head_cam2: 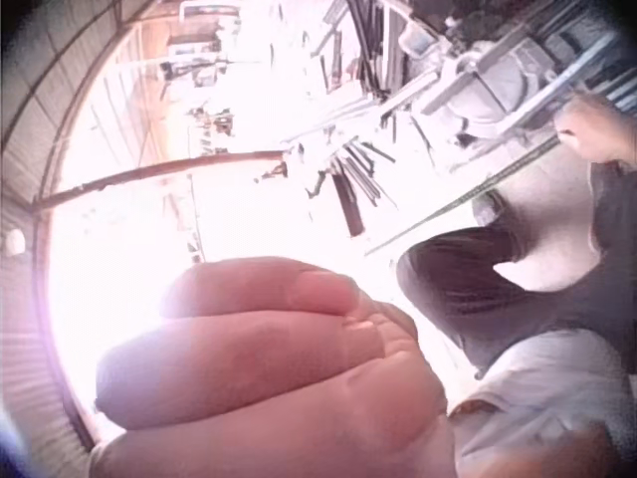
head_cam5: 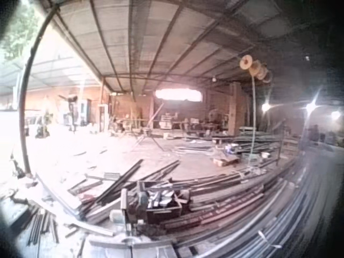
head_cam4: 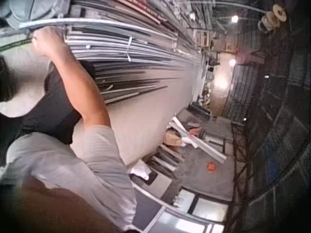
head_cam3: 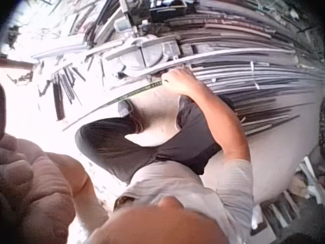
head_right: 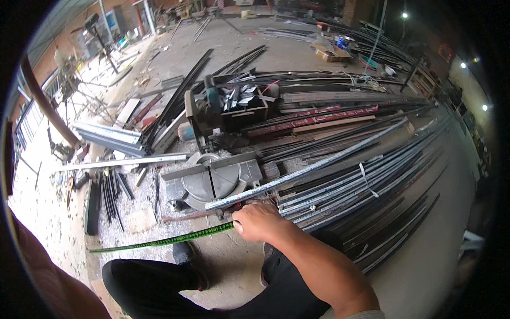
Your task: The person sits on the floor in a workshop and uses a tape measure to measure a metal profile, then marks it with a marker. The person handles multiple metal profiles and a tape measure.
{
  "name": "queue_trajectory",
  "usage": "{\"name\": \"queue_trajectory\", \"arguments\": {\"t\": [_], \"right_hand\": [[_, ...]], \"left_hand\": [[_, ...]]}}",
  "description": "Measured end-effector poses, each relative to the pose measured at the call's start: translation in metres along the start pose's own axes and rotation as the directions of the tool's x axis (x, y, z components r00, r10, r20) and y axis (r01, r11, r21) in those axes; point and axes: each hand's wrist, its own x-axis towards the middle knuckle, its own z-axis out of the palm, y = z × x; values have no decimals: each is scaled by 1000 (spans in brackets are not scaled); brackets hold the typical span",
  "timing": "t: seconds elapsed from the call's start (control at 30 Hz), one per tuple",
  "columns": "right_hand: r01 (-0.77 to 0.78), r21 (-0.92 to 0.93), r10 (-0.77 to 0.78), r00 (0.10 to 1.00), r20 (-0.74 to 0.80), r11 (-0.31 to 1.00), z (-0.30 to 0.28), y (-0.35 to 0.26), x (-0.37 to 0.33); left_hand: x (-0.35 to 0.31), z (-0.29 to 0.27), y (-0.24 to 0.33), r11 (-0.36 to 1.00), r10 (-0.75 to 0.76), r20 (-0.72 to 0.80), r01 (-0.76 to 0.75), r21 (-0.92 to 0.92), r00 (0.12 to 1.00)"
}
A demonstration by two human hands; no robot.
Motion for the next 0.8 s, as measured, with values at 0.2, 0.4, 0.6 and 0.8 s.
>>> {"name": "queue_trajectory", "arguments": {"t": [0.2,0.4,0.6,0.8], "right_hand": [[17,-41,-18,999,-28,999,7,12,-8],[17,-35,-17,1000,4,999,4,4,4],[-34,-16,35,997,64,999,0,13,-1],[-32,-45,34,998,48,998,-1,9,-5]], "left_hand": [[12,36,-29,996,-14,16,15,-87,1000],[19,48,-38,989,80,32,-76,-123,996],[27,73,-48,973,109,50,-96,-210,993],[34,94,-47,965,144,68,-124,-232,987]]}}
